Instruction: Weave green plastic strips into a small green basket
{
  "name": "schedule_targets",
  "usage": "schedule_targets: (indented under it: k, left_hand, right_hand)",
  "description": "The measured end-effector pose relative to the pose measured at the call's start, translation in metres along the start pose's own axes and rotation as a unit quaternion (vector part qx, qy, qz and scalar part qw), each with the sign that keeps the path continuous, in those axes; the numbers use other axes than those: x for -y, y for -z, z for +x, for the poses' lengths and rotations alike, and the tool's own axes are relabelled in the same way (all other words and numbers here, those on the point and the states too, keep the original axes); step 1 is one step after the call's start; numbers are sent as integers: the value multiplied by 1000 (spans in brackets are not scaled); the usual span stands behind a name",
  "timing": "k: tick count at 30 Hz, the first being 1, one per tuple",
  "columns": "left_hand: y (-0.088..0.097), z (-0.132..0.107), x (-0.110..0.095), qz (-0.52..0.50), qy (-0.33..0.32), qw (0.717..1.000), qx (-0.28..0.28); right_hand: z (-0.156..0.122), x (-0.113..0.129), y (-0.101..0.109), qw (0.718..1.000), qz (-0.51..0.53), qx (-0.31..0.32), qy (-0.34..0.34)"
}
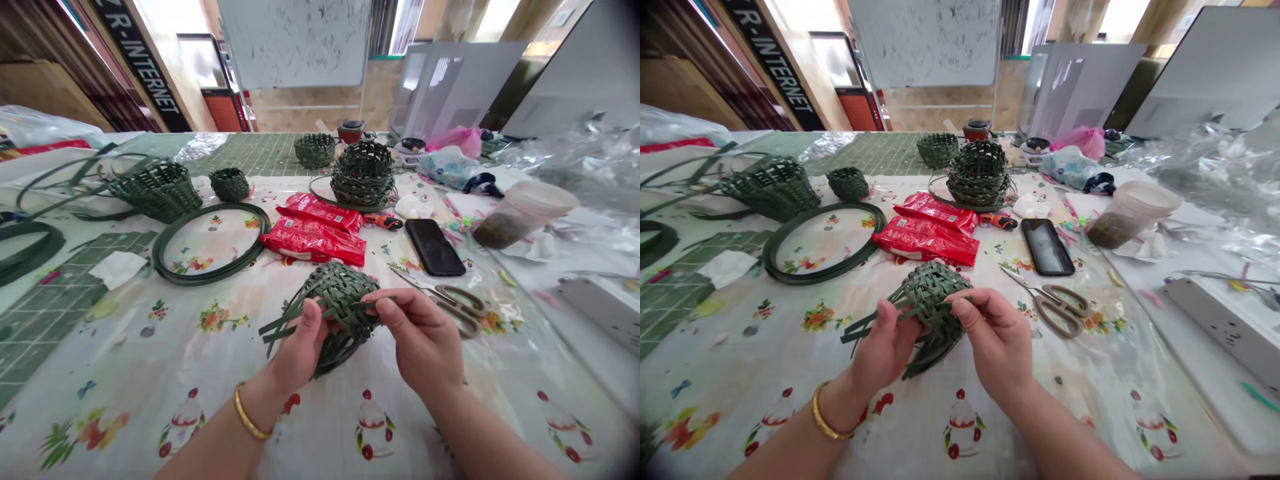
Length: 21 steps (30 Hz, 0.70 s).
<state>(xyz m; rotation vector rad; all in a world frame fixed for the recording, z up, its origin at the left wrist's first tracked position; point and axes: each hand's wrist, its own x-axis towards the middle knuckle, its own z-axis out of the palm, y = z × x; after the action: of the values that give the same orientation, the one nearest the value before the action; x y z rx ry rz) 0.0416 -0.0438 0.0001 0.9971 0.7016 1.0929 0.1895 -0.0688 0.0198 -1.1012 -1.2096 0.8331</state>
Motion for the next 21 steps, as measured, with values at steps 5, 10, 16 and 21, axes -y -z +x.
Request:
schedule_targets:
  k: [5,10,16,21]
  left_hand:
    - [1,0,4,1,59,998,5]
    - [4,-4,-4,270,-61,961,-6]
    - [3,-11,-9,369,-205,906,-1]
    - [-2,-7,1,285,-177,942,-13]
  right_hand:
    - [3,-3,-4,998,54,-4,-46]
    - [1,-4,-4,1000,27,-6,3]
    - [-7,-10,-5,994,16,54,97]
    - [-5,-10,-9,987,151,15,47]
